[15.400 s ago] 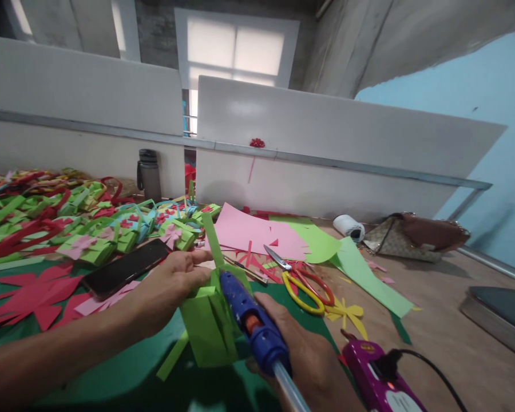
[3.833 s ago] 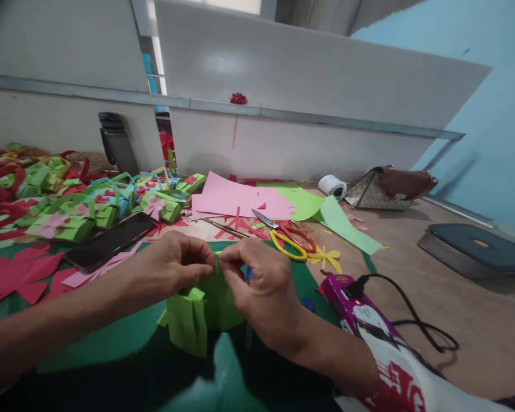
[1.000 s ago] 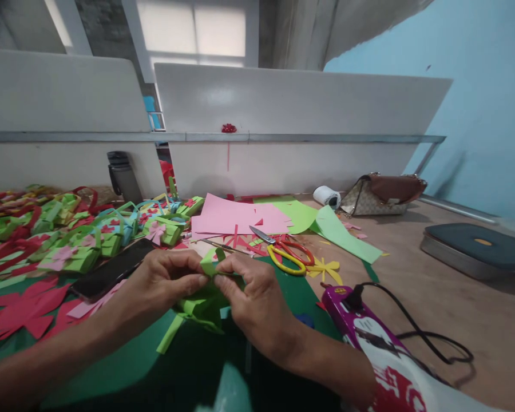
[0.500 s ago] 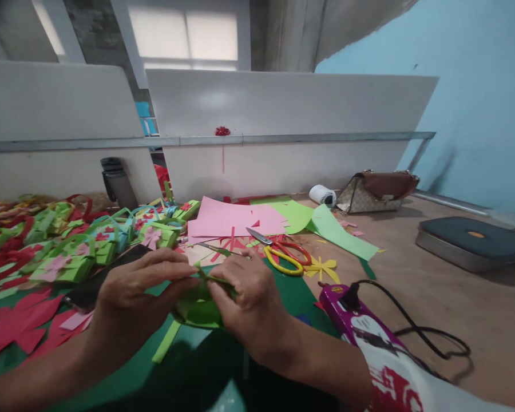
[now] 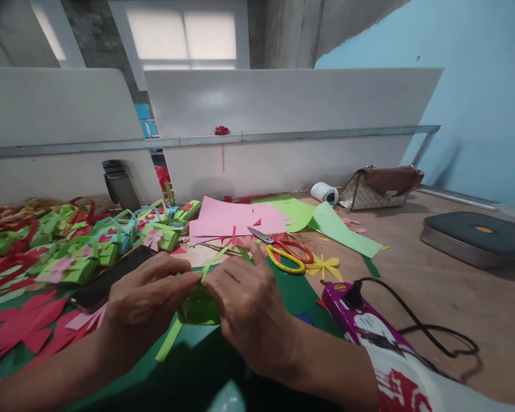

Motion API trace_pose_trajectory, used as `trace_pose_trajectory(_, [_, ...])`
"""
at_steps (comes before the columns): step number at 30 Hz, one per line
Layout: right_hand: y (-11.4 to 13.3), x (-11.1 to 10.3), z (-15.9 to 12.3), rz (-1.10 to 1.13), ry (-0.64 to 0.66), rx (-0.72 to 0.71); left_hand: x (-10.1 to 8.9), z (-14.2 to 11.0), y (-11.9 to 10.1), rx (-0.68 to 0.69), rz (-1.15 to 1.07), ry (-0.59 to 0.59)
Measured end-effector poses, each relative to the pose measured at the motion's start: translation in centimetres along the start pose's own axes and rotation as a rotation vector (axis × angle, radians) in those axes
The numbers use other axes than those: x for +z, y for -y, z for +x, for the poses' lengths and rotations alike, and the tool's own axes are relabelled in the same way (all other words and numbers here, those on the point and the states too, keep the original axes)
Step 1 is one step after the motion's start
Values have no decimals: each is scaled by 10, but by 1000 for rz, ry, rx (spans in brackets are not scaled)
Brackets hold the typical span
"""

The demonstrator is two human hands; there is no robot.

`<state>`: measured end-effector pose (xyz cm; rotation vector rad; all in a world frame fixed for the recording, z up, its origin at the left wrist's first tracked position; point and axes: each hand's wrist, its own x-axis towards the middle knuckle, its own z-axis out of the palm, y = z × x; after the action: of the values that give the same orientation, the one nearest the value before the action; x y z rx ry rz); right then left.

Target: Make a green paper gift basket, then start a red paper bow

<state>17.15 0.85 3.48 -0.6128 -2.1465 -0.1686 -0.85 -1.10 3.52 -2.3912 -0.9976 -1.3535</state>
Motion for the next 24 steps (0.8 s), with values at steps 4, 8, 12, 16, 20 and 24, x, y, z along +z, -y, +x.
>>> trace_pose_trajectory(4, [0,0,1,-16,45,0,1,-1,-2,-9,32,47])
trace_pose_trajectory(8, [1,2,4,-15,56,-10,1,-4,0,-10,18,67])
trace_pose_trajectory(12, [3,5,10,-32,72,-40,-3,-9,3,15,8,81])
trace_pose_trajectory(16, [6,8,17,-63,96,-69,-8,-12,6,2,26,96])
trace_pose_trajectory(20, [8,12,21,-82,98,-87,-9,-13,8,-26,17,146])
trace_pose_trajectory(24, [9,12,21,-91,109,-106,-7,-14,9,-37,-52,128])
